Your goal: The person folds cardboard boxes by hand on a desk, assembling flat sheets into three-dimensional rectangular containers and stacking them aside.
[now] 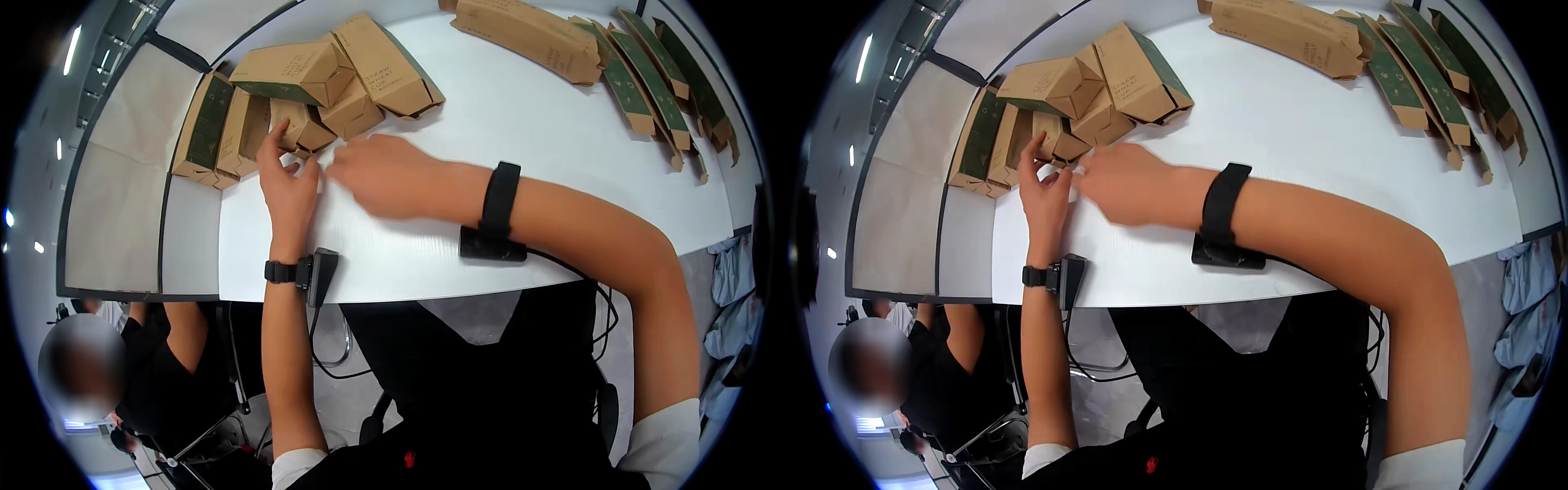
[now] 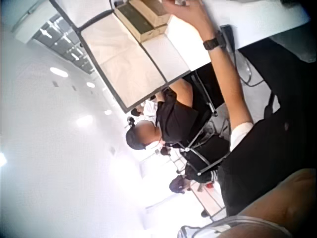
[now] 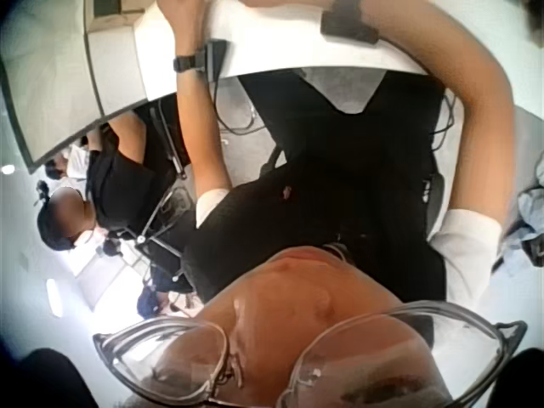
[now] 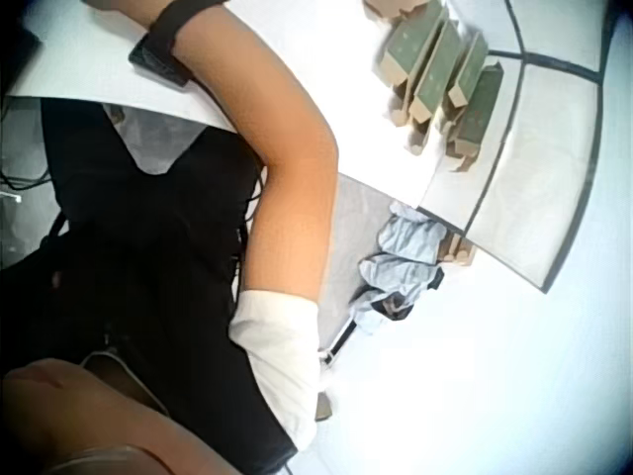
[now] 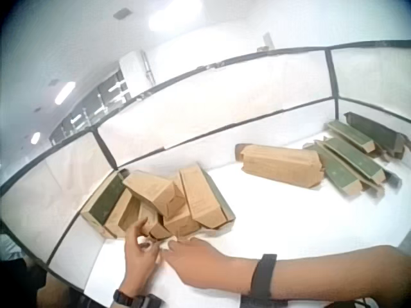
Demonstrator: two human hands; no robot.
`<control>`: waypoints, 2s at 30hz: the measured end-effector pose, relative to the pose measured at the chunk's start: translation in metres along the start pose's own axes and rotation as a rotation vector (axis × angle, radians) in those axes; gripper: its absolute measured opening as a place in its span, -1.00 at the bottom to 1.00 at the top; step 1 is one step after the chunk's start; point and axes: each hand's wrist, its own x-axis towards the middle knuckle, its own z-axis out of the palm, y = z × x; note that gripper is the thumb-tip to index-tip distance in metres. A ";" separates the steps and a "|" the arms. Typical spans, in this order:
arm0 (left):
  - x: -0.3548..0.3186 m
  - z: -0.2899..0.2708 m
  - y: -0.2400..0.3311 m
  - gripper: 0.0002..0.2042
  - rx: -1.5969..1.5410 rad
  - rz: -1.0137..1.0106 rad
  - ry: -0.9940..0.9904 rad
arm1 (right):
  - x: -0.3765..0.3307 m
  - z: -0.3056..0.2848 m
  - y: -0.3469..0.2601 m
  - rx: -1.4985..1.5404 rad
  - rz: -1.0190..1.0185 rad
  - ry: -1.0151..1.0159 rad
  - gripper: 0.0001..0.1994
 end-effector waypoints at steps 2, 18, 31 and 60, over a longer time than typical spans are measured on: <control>-0.002 0.000 0.003 -0.31 0.015 -0.015 -0.024 | 0.000 0.003 0.022 0.053 0.122 0.116 -0.74; -0.001 0.002 0.009 -0.49 -0.204 0.024 -0.038 | 0.029 0.012 0.040 0.311 0.258 0.369 -0.81; 0.001 0.005 0.008 -0.55 -0.112 0.014 0.057 | 0.025 0.023 0.044 0.393 0.225 0.406 -0.78; 0.009 0.016 0.015 -0.61 -0.062 0.007 0.219 | 0.024 0.022 0.044 0.317 0.239 0.349 -0.75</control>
